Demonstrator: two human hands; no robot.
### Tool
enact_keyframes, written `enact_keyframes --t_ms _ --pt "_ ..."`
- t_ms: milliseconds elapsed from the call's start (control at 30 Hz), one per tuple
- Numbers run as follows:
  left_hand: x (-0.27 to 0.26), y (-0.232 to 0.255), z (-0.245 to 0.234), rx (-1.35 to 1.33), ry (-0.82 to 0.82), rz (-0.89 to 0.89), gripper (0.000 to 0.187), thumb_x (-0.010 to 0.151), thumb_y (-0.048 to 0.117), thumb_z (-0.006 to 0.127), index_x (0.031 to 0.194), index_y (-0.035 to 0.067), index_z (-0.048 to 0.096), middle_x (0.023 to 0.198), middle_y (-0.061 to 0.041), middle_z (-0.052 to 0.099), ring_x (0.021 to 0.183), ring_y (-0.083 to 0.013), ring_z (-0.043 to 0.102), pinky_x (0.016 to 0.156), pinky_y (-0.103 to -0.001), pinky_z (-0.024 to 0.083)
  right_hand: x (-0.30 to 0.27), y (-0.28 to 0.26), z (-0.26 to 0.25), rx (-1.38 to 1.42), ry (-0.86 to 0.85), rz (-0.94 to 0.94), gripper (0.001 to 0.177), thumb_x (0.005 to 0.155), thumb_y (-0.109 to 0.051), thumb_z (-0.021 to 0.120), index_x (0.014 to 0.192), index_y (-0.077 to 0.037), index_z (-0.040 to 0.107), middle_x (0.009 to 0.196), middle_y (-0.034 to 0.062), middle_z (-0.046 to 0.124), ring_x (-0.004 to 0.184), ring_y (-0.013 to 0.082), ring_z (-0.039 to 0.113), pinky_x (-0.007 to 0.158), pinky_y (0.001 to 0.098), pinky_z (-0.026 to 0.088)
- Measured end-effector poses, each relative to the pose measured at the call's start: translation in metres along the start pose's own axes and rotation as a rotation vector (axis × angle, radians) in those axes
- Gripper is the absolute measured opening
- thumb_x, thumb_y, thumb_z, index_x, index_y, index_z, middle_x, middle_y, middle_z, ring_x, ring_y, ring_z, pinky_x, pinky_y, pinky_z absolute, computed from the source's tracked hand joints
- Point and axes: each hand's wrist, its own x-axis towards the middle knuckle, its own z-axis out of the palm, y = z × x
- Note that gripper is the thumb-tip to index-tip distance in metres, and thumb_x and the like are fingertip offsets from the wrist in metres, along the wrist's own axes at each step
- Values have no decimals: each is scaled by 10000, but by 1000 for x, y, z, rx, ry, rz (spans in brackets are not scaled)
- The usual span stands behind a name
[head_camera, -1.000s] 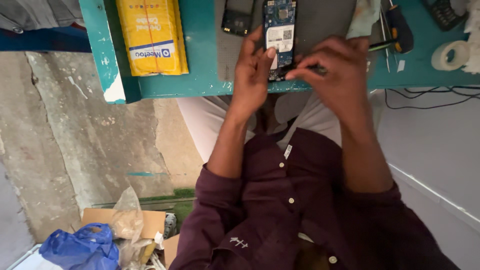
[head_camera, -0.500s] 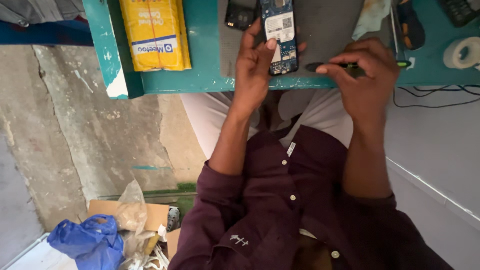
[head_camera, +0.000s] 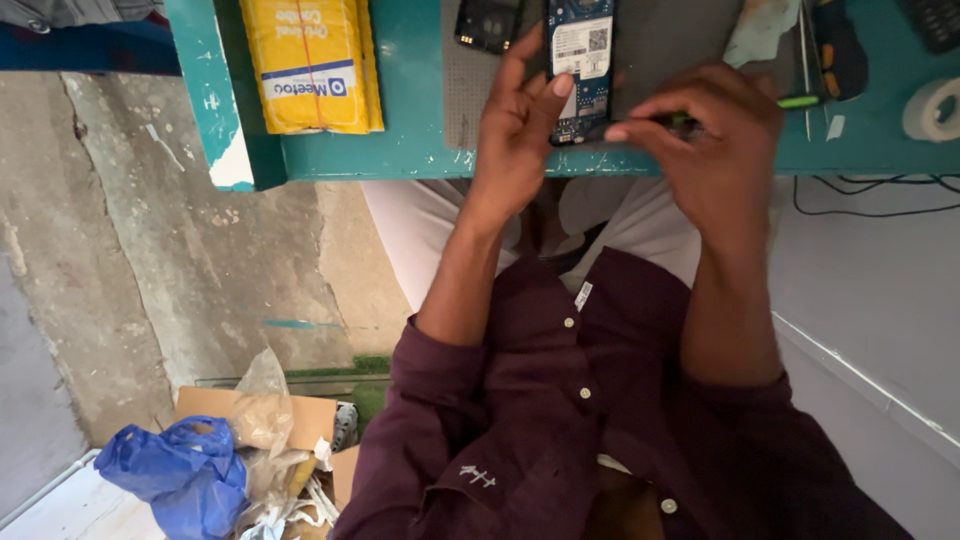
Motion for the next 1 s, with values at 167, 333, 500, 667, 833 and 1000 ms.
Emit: enact_keyframes --t_ms 167,333,500,667,833,1000 --pt "-1 -6 -4 119 24 17 537 1159 103 524 1620 4 269 1224 -183 747 1078 -176 729 952 -294 603 13 -2 18 -131 -15 -88 266 799 -251 976 905 -86 795 917 21 700 816 141 608 846 344 382" --pt "1 -16 -5 20 83 83 515 1154 26 516 1602 6 262 1223 -149 721 1111 -134 675 990 -240 533 12 14 18 -145 13 -96 281 815 -297 980 931 -121 795 995 7 690 924 132 626 922 319 381" --pt "-2 -20 -6 84 111 120 482 1160 15 509 1579 -7 273 1278 -146 681 1176 -120 640 1019 -233 521 10 12 21 -229 -28 -181 310 771 -325 1003 881 -118 799 956 18 689 928 168 614 934 374 359" --pt "1 -15 -2 91 134 123 496 1141 1 509 1577 -11 272 1265 -161 688 1156 -138 653 997 -249 532 23 2 13 -109 -30 -77 265 798 -295 985 907 -120 818 940 14 677 854 169 574 845 312 358" --pt "-1 -17 -2 45 153 109 503 1139 -9 501 1567 -6 236 1315 -161 679 1199 -148 652 1026 -265 537 26 5 14 -41 -36 20 268 801 -292 962 944 -142 792 972 8 665 883 151 604 859 293 381" --pt "-2 -16 -2 68 114 102 508 1140 -3 502 1571 -20 233 1247 -171 704 1108 -136 674 957 -248 554 14 10 19 -201 -81 -162 273 829 -353 1006 848 -166 807 910 -4 680 864 154 613 940 372 353"
